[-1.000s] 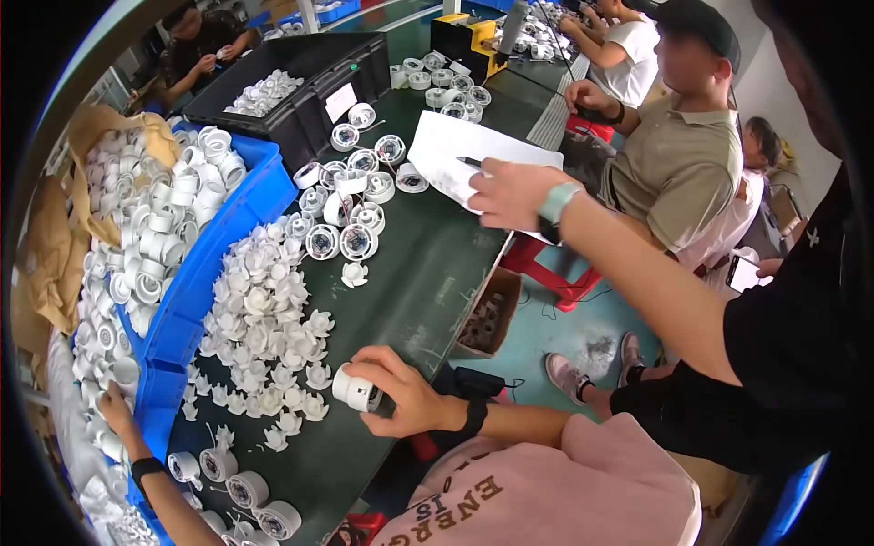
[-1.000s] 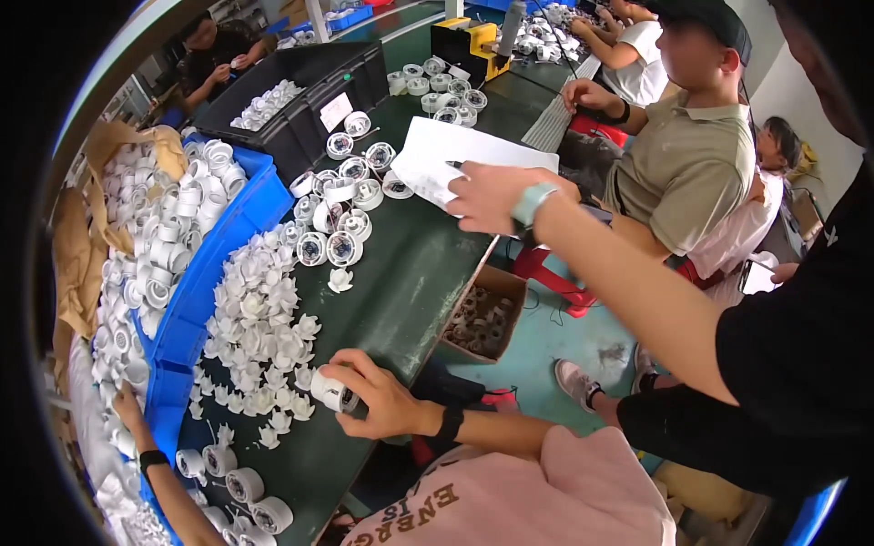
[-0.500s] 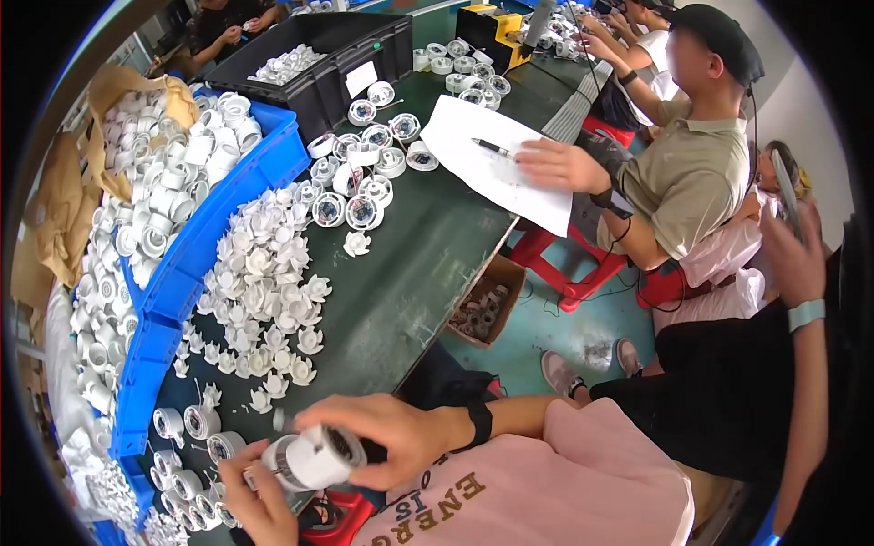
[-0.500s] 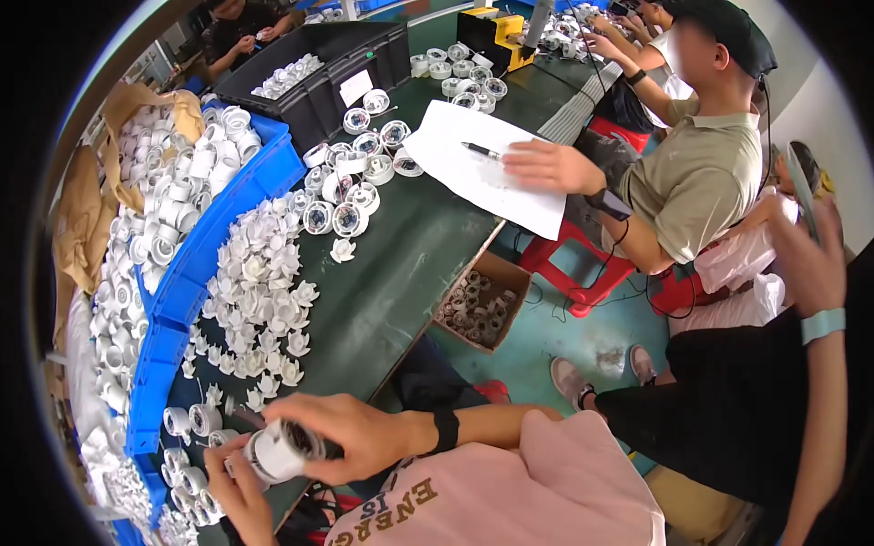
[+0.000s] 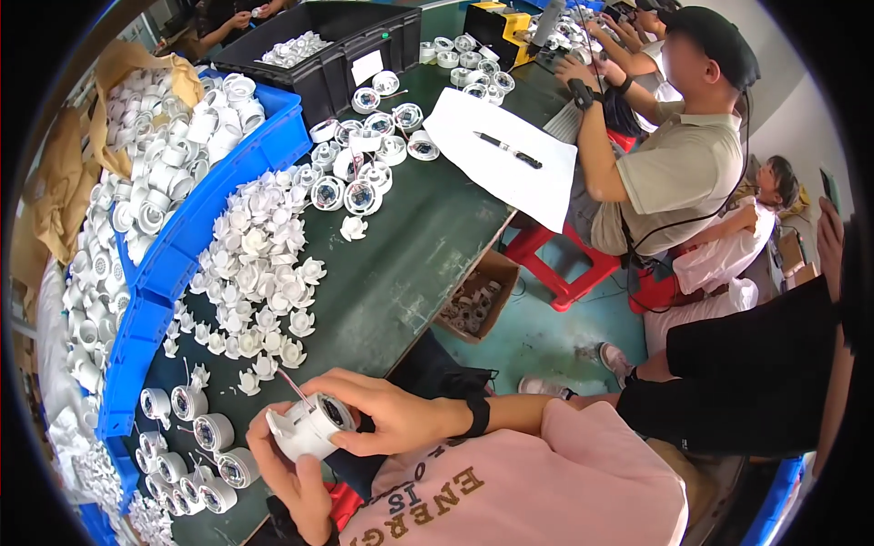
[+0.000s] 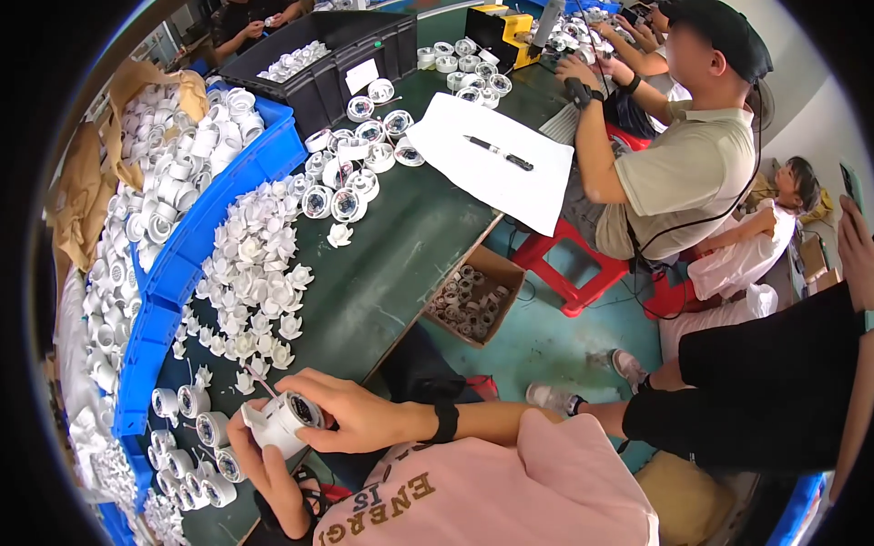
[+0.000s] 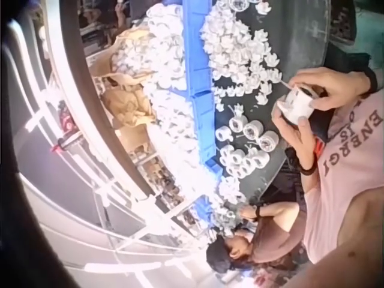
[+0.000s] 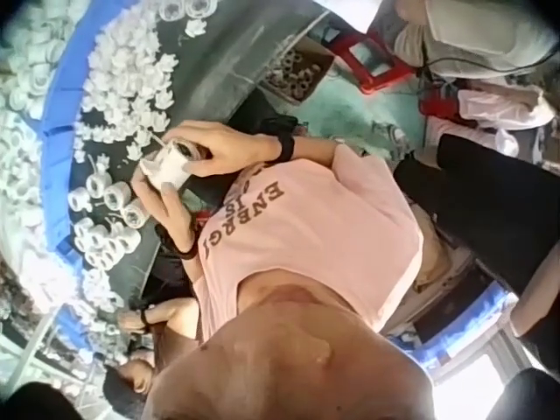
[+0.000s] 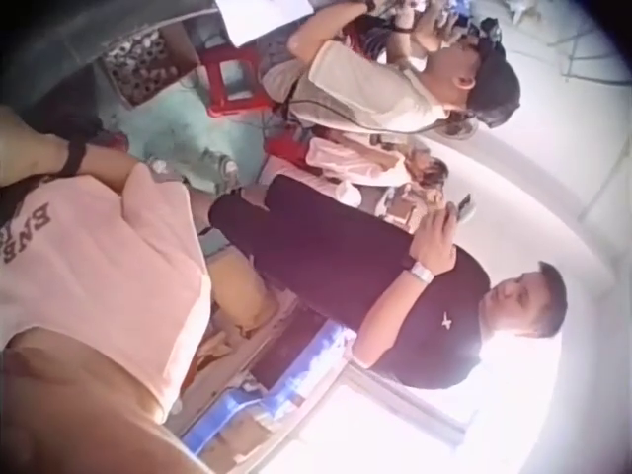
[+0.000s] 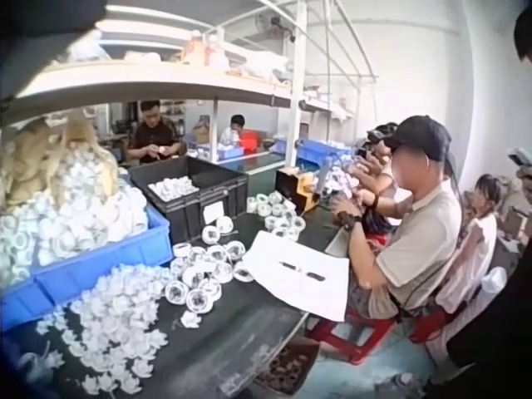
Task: The person assembles camera housings by hand, picking up a base and a cover, fitting them together, and placing the assembled unit on the table. They repeat this process, reaching into blue bins for more components to clear the workspace.
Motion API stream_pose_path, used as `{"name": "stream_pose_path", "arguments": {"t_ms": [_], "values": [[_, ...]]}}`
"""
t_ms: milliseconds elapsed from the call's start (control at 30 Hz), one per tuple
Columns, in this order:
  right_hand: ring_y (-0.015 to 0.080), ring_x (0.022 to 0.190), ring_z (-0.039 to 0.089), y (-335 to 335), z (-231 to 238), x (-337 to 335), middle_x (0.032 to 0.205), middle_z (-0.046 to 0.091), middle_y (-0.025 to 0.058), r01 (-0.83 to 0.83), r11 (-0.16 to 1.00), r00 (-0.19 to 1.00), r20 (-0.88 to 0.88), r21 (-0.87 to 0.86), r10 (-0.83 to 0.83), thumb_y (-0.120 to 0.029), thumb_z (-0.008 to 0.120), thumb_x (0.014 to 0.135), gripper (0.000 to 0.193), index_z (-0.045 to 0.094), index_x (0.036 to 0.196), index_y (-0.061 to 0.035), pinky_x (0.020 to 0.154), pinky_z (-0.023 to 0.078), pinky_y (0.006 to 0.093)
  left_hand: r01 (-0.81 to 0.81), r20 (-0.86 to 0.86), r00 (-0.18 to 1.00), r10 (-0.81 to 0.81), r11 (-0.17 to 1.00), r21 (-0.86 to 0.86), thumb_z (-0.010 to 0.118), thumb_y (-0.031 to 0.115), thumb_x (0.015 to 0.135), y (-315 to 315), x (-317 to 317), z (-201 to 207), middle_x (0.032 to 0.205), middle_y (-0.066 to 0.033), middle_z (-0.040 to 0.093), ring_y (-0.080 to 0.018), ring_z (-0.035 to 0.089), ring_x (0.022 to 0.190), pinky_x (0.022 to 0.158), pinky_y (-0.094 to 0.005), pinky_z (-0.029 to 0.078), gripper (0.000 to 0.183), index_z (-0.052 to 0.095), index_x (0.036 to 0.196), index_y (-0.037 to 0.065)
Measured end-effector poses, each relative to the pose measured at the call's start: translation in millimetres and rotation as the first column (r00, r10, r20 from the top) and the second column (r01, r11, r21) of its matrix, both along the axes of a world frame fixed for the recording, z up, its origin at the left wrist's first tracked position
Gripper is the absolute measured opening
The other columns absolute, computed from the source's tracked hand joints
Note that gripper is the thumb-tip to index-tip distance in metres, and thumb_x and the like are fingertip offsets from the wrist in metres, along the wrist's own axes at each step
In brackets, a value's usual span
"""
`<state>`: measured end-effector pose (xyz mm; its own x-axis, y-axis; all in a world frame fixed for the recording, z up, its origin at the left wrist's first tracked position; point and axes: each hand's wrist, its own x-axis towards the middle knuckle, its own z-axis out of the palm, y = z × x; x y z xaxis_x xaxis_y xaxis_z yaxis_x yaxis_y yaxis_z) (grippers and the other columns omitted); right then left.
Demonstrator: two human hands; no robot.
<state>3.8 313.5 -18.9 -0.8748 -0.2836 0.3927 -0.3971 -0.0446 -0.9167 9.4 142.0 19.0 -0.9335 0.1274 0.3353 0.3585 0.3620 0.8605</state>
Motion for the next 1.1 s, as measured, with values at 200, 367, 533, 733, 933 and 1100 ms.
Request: {"name": "stream_pose_path", "arguments": {"t_ms": [200, 367, 533, 733, 933, 1100], "values": [[0.0166, 0.085, 0.056, -2.3, -3.0, 3.0, 0.116, 0.051, 0.0126, -0.148, 0.987, 0.981, 0.119, -0.067, 0.155, -0.014, 0.065, 0.087, 0.061, 0.036, 0.139, 0.0, 0.069, 0.049, 0.0274, -0.163, 0.172, 0.976, 0.135, 0.973, 0.161, 0.038, 0.037, 0.098, -2.2, 9.0, -20.8, 0.105, -0.0132, 0.056, -0.0187, 0.056, 0.092, 0.081, -0.0301, 0.044, 0.046, 0.049, 0.114, -0.005], [0.0175, 0.08, 0.059, -1.0, -10.0, 7.1, 0.105, 0.057, 0.0131, -0.147, 0.989, 0.971, 0.184, -0.037, 0.151, -0.017, 0.067, 0.086, 0.065, 0.033, 0.139, 0.0004, 0.07, 0.051, 0.0295, -0.191, 0.215, 0.964, 0.157, 0.97, 0.149, 0.039, 0.036, 0.098, -1.1, 16.1, -21.4, 0.101, -0.0115, 0.057, -0.0169, 0.056, 0.087, 0.078, -0.029, 0.044, 0.044, 0.052, 0.11, -0.004], [0.0203, 0.078, 0.062, 5.3, -20.1, 16.2, 0.098, 0.06, 0.0162, -0.279, 0.958, 0.898, 0.338, -0.06, 0.283, -0.022, 0.066, 0.088, 0.055, 0.035, 0.126, 0.0011, 0.07, 0.052, 0.0308, -0.283, 0.296, 0.927, 0.229, 0.947, 0.152, 0.038, 0.034, 0.099, 4.6, 32.9, -32.4, 0.101, -0.0105, 0.056, -0.0163, 0.055, 0.088, 0.078, -0.0289, 0.044, 0.041, 0.052, 0.111, -0.003], [0.026, 0.081, 0.065, 19.9, -27.3, 22.9, 0.095, 0.061, 0.0192, -0.337, 0.942, 0.893, 0.317, 0.001, 0.319, -0.026, 0.066, 0.087, 0.054, 0.037, 0.122, 0.0019, 0.07, 0.052, 0.0348, -0.33, 0.331, 0.905, 0.269, 0.933, 0.144, 0.036, 0.034, 0.099, 21.4, 46.9, -37.1, 0.095, -0.0077, 0.053, -0.0157, 0.053, 0.085, 0.075, -0.0279, 0.043, 0.04, 0.052, 0.109, -0.001], [0.0313, 0.078, 0.064, 33.8, -30.3, 27.4, 0.091, 0.061, 0.019, -0.329, 0.944, 0.91, 0.254, -0.036, 0.327, -0.029, 0.067, 0.086, 0.053, 0.038, 0.119, 0.0012, 0.067, 0.049, 0.038, -0.398, 0.365, 0.872, 0.326, 0.906, 0.141, 0.036, 0.036, 0.099, 43.5, 55.9, -30.0, 0.092, -0.0073, 0.053, -0.0149, 0.053, 0.082, 0.073, -0.027, 0.043, 0.04, 0.051, 0.106, 0.0], [0.0333, 0.072, 0.062, 51.3, -33.9, 30.5, 0.085, 0.059, 0.0181, -0.299, 0.951, 0.93, 0.199, -0.073, 0.308, -0.032, 0.067, 0.085, 0.053, 0.038, 0.115, 0.0002, 0.062, 0.048, 0.039, -0.438, 0.35, 0.855, 0.383, 0.894, 0.091, 0.037, 0.038, 0.099, 58.8, 60.0, -38.2, 0.088, -0.005, 0.053, -0.0122, 0.052, 0.078, 0.068, -0.0241, 0.042, 0.039, 0.052, 0.103, 0.002]]}}
